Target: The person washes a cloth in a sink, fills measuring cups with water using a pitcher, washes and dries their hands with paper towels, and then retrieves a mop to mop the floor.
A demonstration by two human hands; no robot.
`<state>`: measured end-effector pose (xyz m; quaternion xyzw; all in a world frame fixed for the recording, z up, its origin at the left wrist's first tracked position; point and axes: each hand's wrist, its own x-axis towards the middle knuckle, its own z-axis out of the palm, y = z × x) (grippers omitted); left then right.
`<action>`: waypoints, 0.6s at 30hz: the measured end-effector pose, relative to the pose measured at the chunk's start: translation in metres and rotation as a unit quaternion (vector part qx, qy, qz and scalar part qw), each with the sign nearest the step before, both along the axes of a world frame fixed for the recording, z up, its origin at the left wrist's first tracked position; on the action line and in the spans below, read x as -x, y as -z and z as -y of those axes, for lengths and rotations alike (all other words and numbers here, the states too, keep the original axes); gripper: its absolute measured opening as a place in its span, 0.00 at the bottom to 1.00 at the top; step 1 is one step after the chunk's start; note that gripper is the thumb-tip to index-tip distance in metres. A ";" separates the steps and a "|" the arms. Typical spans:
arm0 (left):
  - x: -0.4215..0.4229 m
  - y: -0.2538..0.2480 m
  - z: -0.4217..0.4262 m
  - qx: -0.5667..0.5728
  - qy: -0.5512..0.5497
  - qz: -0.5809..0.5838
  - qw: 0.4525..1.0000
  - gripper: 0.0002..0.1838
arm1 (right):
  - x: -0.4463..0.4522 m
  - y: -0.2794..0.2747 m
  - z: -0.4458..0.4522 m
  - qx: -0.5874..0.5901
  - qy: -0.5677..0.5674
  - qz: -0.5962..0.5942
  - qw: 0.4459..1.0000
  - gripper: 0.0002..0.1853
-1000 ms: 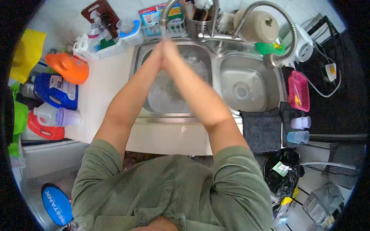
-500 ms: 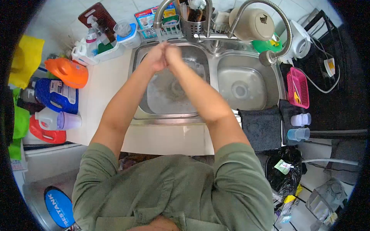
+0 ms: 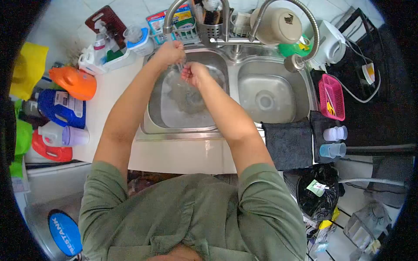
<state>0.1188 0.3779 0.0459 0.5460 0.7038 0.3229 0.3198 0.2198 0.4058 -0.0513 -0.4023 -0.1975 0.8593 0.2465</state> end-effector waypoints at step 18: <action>0.003 0.002 -0.007 0.117 -0.160 0.497 0.845 0.23 | -0.064 -0.151 -0.066 -0.105 0.034 -0.110 0.988 0.14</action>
